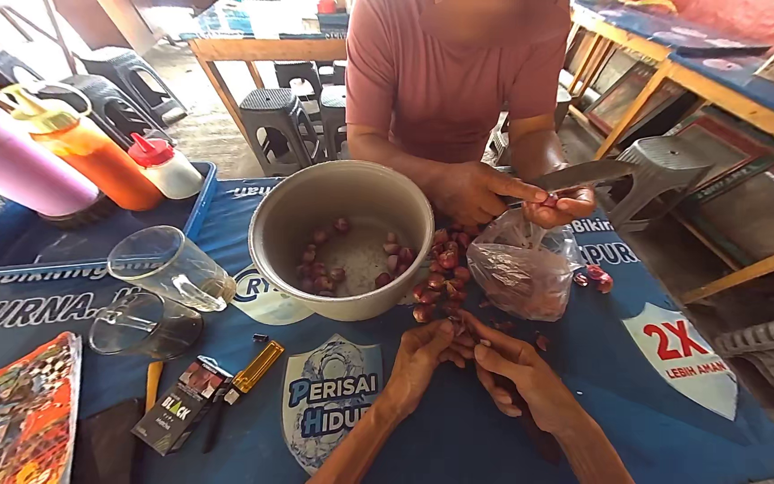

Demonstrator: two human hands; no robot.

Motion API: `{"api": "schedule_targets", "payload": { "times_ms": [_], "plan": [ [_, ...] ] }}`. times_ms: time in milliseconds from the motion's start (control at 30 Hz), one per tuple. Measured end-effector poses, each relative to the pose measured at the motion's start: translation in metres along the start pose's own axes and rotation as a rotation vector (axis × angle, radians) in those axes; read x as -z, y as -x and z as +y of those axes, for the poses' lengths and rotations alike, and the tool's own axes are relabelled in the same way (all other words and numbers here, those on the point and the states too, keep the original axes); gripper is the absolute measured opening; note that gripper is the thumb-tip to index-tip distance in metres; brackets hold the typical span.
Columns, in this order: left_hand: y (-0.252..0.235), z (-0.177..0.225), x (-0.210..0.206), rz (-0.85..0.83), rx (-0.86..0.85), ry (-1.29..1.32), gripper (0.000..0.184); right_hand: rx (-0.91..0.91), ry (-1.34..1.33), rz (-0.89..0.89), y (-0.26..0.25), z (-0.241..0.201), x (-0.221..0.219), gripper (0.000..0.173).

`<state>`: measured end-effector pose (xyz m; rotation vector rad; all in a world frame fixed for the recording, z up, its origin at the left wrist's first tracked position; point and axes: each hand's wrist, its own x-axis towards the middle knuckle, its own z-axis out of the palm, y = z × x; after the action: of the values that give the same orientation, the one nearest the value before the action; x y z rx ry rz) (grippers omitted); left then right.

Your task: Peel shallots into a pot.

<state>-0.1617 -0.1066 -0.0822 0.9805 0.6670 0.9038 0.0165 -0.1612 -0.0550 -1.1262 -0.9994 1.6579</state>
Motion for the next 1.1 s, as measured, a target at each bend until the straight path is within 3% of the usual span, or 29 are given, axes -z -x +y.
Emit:
{"api": "schedule_targets", "payload": {
  "times_ms": [133,367,633,867,1100],
  "plan": [
    [0.001,0.001,-0.001,0.022,0.002,0.015,0.031,0.03,0.064,-0.035,0.001,0.001,-0.001,0.06],
    [0.002,-0.001,-0.003,0.019,-0.025,-0.04,0.029,0.136,0.252,0.13,-0.001,0.005,-0.007,0.047],
    [0.001,0.0,-0.002,0.025,-0.022,-0.039,0.03,-0.013,0.015,-0.067,0.002,0.0,0.003,0.061],
    [0.002,-0.001,-0.003,0.021,-0.026,-0.044,0.029,0.073,0.164,0.064,0.0,0.004,-0.002,0.05],
    [0.0,-0.002,-0.002,0.017,-0.038,-0.077,0.029,-0.054,-0.121,-0.015,0.001,0.001,0.006,0.054]
  ]
}}
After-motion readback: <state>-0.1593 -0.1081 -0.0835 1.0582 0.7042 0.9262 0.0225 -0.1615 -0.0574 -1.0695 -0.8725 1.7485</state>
